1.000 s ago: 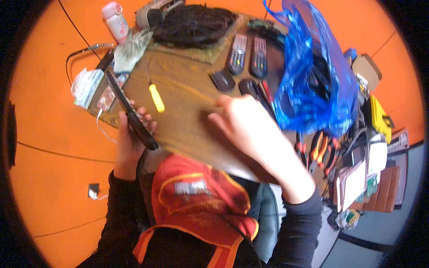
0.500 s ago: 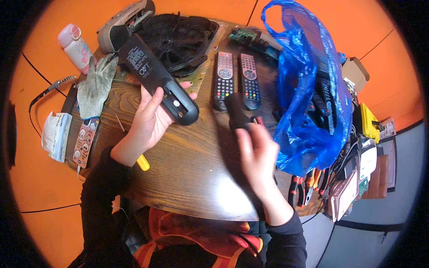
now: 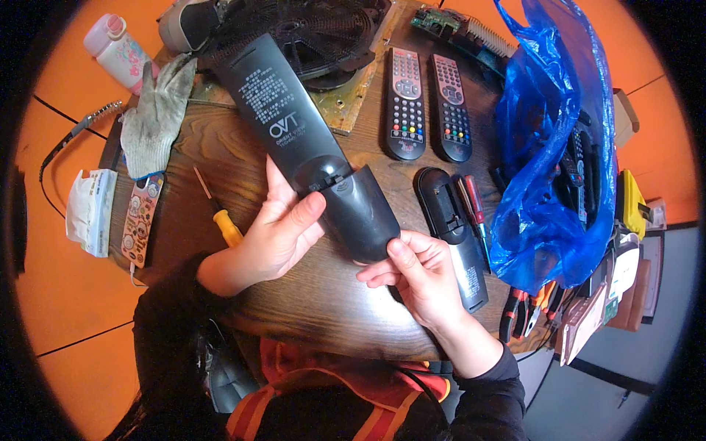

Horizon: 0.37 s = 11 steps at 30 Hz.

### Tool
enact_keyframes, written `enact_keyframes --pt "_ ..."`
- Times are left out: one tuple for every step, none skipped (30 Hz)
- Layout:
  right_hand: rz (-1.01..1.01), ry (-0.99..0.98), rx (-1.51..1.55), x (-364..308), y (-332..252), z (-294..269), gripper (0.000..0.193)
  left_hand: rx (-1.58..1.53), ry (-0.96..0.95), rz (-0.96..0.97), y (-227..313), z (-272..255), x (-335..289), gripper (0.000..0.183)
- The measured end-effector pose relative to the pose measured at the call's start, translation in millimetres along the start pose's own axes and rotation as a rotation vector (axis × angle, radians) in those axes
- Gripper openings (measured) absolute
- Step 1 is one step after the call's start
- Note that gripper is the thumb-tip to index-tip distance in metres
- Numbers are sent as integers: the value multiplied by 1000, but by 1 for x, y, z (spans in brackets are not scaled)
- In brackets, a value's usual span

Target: The person disassembles a black remote control by removing the battery cover and prying open the case with a screwdriver. They separate the halves, inspect the internal components, and then reassemble the remote, closing the case and replacing the battery cover.

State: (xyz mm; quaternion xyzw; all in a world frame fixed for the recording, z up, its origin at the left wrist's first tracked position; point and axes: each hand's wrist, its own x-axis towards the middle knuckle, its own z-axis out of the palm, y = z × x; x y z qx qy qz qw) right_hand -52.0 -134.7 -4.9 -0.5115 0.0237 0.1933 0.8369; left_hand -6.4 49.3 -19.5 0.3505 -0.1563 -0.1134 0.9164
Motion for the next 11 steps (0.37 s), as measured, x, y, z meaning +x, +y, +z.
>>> enact_keyframes --pt "-9 -17 3 -1 0 0 28 -5 13 -37 1 -1 0 72" --pt "-21 -35 6 -1 0 0 29 14 17 -67 2 -1 1 73" --pt "-13 -34 3 -1 0 0 29 10 -1 -71 1 -2 2 75" --pt "-3 -32 0 -2 0 1 29 6 -19 -75 0 -2 2 76" --pt "-3 -47 16 -2 0 1 29 56 -58 -42 -1 -1 2 75" --pt "22 -10 -37 -3 0 1 29 106 -96 -9 -4 -1 1 74" --pt "37 10 -70 -4 0 1 29 157 -135 24 -5 0 0 72" --pt "45 17 -91 -4 -1 2 29 159 -116 14 -7 0 -1 72" --pt "69 23 -167 -5 -2 3 29 161 -98 4 -7 1 -2 72" --pt "85 16 -231 -6 -4 4 30 171 -79 -7 -8 1 -3 72" --pt "99 8 -294 -7 -6 5 30 167 -73 -11 -8 2 -4 72"
